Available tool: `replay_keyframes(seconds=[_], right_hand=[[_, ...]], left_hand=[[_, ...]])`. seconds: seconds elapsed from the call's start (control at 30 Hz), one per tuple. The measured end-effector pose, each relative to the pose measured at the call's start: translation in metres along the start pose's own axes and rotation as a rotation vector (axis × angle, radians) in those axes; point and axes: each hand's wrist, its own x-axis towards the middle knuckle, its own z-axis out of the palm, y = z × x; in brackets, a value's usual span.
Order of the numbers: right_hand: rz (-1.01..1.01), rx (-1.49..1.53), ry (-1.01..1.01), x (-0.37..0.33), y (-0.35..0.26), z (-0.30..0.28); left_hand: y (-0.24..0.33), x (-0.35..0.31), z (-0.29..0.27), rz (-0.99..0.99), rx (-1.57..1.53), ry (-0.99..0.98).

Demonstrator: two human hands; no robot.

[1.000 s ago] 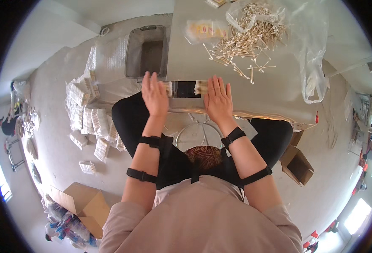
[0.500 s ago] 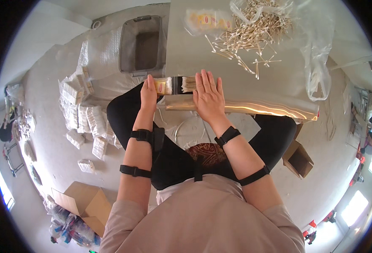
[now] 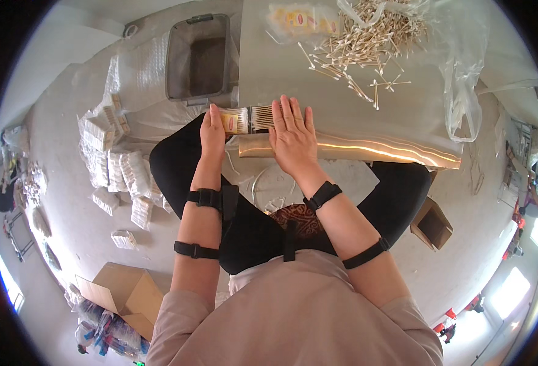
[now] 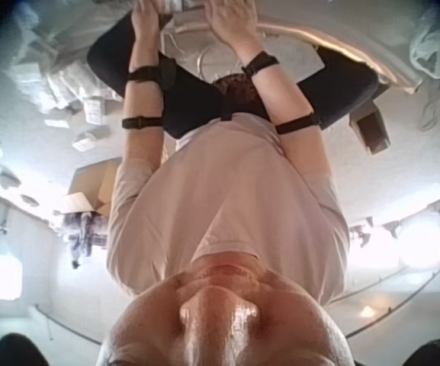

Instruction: Manually organizing and packaging bundles of cotton swabs into plastic bags.

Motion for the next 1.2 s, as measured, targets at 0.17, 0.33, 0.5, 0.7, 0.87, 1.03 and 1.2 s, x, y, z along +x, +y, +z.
replay_keyframes(seconds=[0.17,0.33,0.5,0.7,0.87,1.03,1.2], right_hand=[[0.009,0.001,-0.015,0.001,-0.008,0.003],[0.022,0.011,-0.013,0.001,-0.011,0.001],[0.028,0.003,-0.003,0.0,-0.01,0.003],[0.024,0.002,0.016,0.001,-0.013,0.001],[0.022,0.005,0.029,0.001,-0.015,0.003],[0.021,0.026,0.005,0.001,-0.015,0.003],[0.011,0.049,0.003,0.002,-0.022,0.007]], left_hand=[[-0.003,0.001,0.0,0.025,0.003,0.032],[-0.013,0.008,-0.003,0.023,-0.026,-0.017],[-0.012,0.007,0.001,-0.05,-0.224,-0.087],[0.003,-0.005,0.007,-0.07,-0.31,-0.026],[0.0,-0.003,0.006,-0.044,-0.331,-0.032],[0.003,-0.005,0.003,-0.009,-0.244,-0.004],[0.006,-0.008,0.003,0.064,-0.109,0.052]])
